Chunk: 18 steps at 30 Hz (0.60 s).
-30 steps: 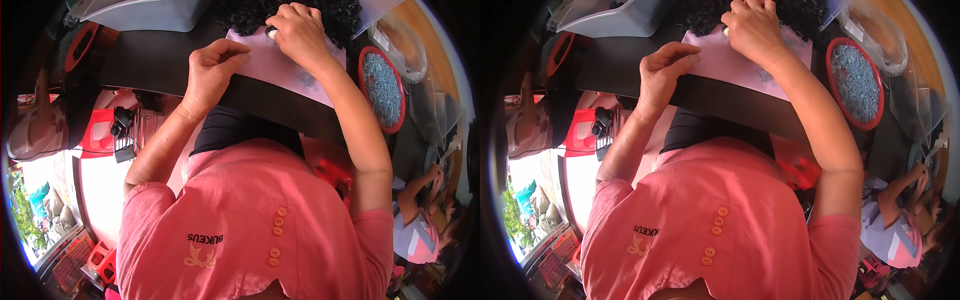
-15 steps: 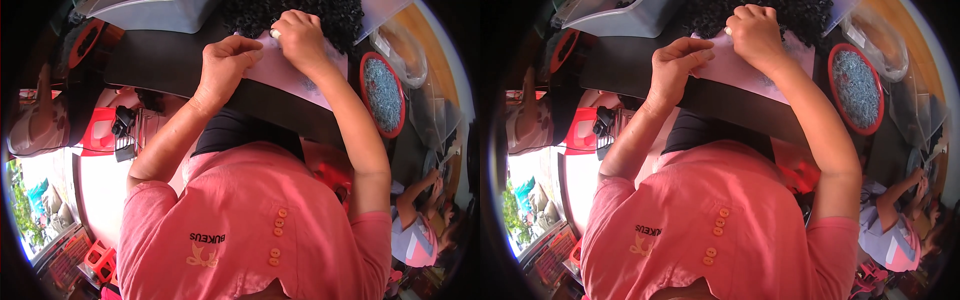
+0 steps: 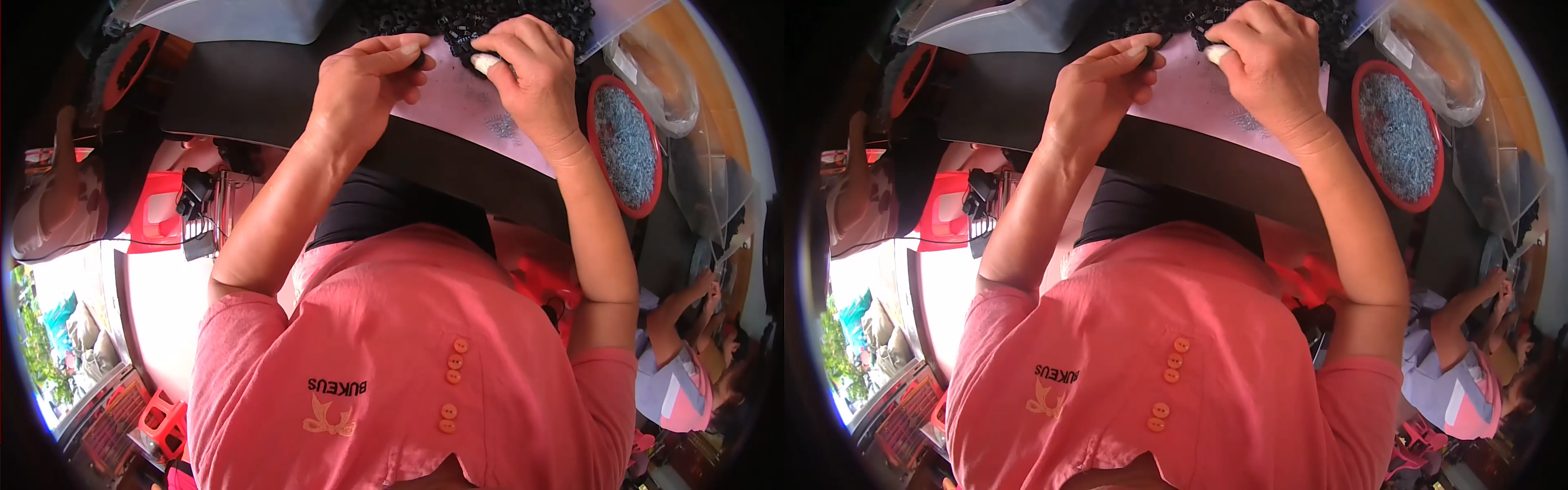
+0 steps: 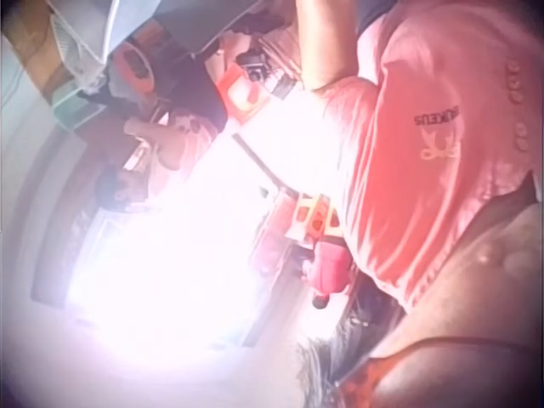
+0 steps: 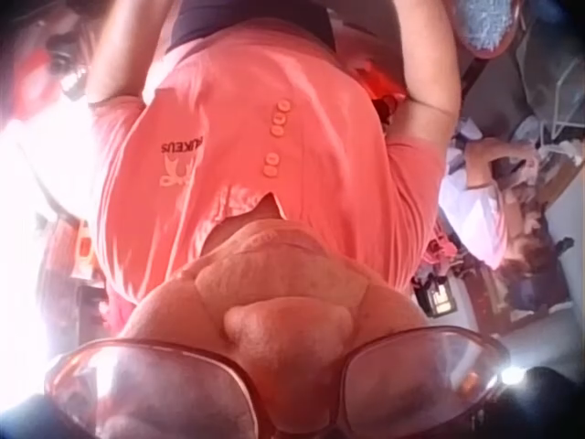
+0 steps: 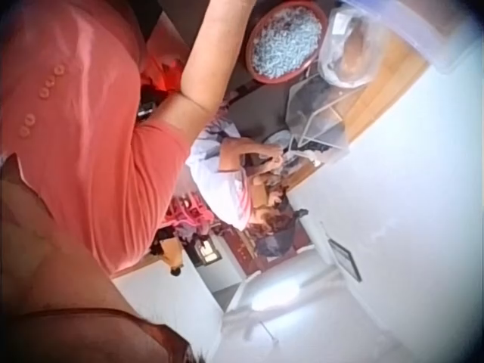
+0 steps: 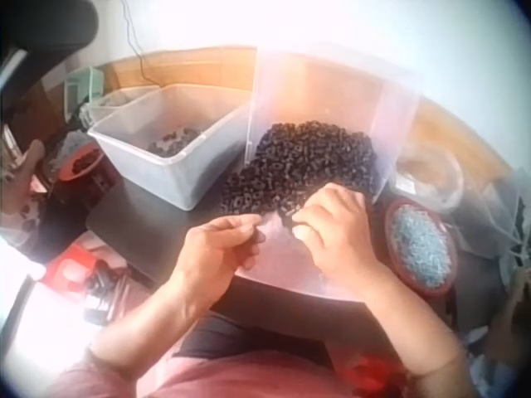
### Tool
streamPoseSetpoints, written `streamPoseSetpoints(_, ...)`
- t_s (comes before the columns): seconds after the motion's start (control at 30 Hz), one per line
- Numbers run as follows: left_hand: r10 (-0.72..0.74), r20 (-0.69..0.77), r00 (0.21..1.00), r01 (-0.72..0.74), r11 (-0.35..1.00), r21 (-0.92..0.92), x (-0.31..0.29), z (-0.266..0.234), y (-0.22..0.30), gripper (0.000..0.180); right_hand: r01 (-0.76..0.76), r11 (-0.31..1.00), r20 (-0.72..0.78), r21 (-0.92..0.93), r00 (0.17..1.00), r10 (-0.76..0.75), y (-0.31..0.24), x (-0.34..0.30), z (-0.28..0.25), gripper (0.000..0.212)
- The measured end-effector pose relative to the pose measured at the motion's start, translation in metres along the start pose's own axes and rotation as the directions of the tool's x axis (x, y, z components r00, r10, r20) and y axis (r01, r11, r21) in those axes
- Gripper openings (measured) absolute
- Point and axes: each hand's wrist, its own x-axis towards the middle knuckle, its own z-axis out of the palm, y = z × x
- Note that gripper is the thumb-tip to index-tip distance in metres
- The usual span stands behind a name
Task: Assembling small black plastic components by hand by inserting silver metal bits into them.
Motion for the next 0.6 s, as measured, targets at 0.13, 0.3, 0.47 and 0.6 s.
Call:
streamPoseSetpoints(0.13, 0.029, 0.018, 0.999, -0.03, 0.999, 0.041, -0.004, -0.007, -0.002, 0.021, 0.013, 0.981, 0.187, -0.194, 0.982, 0.024, 0.0, -0.012, 0.012, 0.015)
streamPoseSetpoints(0.3, 0.029, 0.003, 1.0, -0.029, 0.995, 0.099, -0.006, -0.009, -0.01, 0.02, 0.03, 0.97, 0.25, -0.24, 0.968, 0.032, -0.004, -0.018, 0.03, 0.003)
streamPoseSetpoints(0.47, 0.056, 0.028, 0.998, -0.058, 0.995, 0.084, -0.006, -0.009, -0.011, 0.017, 0.045, 0.961, 0.172, -0.273, 0.985, 0.002, 0.005, -0.021, 0.036, 0.01)
streamPoseSetpoints(0.6, 0.05, 0.039, 0.998, -0.057, 0.98, 0.188, -0.01, -0.009, -0.009, 0.018, -0.081, 0.984, 0.055, -0.161, 0.994, 0.091, 0.018, -0.016, 0.02, 0.019)
